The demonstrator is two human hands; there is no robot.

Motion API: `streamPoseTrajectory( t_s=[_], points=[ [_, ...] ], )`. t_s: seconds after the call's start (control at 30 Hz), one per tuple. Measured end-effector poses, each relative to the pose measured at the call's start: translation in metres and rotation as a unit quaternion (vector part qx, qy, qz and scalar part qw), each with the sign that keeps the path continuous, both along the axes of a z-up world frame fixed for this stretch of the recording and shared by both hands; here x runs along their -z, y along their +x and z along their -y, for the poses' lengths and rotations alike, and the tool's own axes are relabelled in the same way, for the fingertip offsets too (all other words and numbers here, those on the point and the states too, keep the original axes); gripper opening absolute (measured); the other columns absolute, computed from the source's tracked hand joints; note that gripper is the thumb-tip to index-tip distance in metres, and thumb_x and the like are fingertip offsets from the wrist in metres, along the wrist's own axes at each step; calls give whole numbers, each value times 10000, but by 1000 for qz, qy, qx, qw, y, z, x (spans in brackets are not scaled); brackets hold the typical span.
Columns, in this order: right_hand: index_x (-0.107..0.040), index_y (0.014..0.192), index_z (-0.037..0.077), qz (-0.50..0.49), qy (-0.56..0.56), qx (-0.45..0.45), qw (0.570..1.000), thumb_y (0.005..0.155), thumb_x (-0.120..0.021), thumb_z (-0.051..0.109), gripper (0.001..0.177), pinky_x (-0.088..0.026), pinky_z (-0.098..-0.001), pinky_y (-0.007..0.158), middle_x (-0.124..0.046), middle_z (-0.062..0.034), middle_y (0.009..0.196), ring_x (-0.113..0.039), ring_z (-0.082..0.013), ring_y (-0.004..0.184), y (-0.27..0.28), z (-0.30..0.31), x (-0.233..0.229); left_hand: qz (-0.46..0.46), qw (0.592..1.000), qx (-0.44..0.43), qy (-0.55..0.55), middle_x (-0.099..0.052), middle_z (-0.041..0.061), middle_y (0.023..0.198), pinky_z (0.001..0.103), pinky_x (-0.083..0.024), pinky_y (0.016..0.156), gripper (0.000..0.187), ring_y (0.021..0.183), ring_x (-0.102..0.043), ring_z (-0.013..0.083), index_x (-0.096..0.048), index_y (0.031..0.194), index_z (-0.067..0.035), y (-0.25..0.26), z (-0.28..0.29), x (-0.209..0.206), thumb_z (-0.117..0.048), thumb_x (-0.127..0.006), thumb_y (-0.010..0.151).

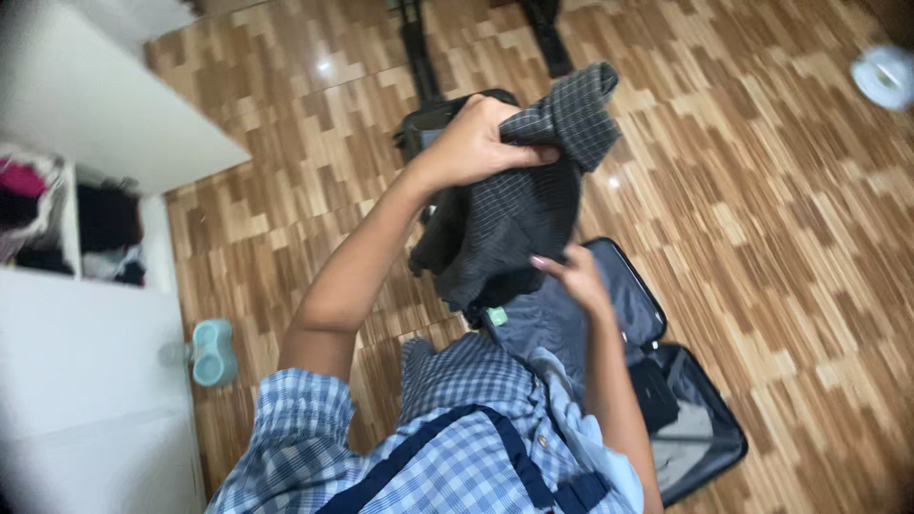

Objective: The person unpacks several shirts from a suitcase, unfolds them, and folds them neatly by hand. The folded shirts are then placed into a washing machine. The person also retrieves a small card from the suitcase pocket.

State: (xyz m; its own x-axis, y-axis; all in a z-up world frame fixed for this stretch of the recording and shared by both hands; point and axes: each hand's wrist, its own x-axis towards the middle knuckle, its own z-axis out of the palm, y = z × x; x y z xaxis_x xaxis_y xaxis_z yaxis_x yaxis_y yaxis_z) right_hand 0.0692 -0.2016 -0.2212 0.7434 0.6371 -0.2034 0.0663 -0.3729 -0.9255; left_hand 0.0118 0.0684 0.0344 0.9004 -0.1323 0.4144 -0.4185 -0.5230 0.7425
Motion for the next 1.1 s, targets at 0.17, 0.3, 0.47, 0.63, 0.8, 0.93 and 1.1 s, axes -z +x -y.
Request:
streamPoseTrajectory(
  t_s=[0.17, 0.3, 0.47, 0.63, 0.8, 0.93, 1.1],
  points=[
    [-723, 1006, 30, -103, 228, 31, 968, 830, -801, 9, 194, -530, -274, 849, -728, 5, 1005, -655, -104, 915, 35, 41, 20, 75, 997, -19, -15, -761, 107, 1137, 354, -557, 913, 478, 1034, -732, 210, -696, 1218, 12, -7, -25, 13, -253, -889, 871],
    [-705, 983, 15, -100, 181, 53, 977, 868, -797, -46, 160, -500, -280, 829, -685, -7, 925, -617, -127, 891, 39, 55, 21, -27, 997, -71, 4, -775, 91, 1062, 342, -567, 903, 413, 971, -739, 182, -731, 1134, -8, -9, -32, 29, -266, -874, 845],
    [-646, 1202, 77, -104, 253, 61, 960, 816, -702, -84, 422, -527, -273, 891, -702, -1, 1133, -662, -112, 1043, 53, 73, 13, -202, 944, 17, -259, -771, 52, 1033, 336, -596, 890, 363, 960, -734, 155, -738, 1132, -21, -24, -31, 32, -256, -828, 870],
    [-690, 1304, -37, -58, 161, 21, 985, 964, -622, -53, 347, -517, -296, 992, -727, -77, 1233, -676, -152, 1105, 63, 71, 19, -259, 944, 142, -147, -785, 63, 1019, 337, -595, 862, 366, 900, -743, 170, -743, 1134, -40, -40, 20, 19, -253, -807, 844],
    [-594, 1306, 10, 305, 26, 123, 944, 857, -823, 141, 521, -544, -336, 952, -699, -80, 1168, -680, -221, 1034, 65, 45, 31, -304, 909, 240, -153, -765, 105, 1099, 391, -572, 970, 399, 1052, -711, 223, -731, 1181, -78, -48, 75, 20, -383, -715, 925],
    [-519, 1427, -8, 66, 148, -49, 986, 934, -722, 137, 554, -456, -391, 1081, -567, -136, 1408, -562, -255, 1261, 29, 10, 77, -383, 886, 100, -242, -667, 118, 1330, 456, -534, 1048, 543, 1276, -637, 286, -597, 1358, -176, -57, 58, -2, -423, -738, 896],
    [-557, 1429, -29, -360, 219, -145, 895, 999, -615, 119, 459, -510, -416, 1060, -614, -167, 1426, -618, -272, 1263, -26, -13, 152, -265, 892, -3, -365, -675, 194, 1352, 401, -515, 1077, 509, 1267, -647, 295, -633, 1321, 16, -55, -18, -35, -399, -568, 1035]
  ],
)
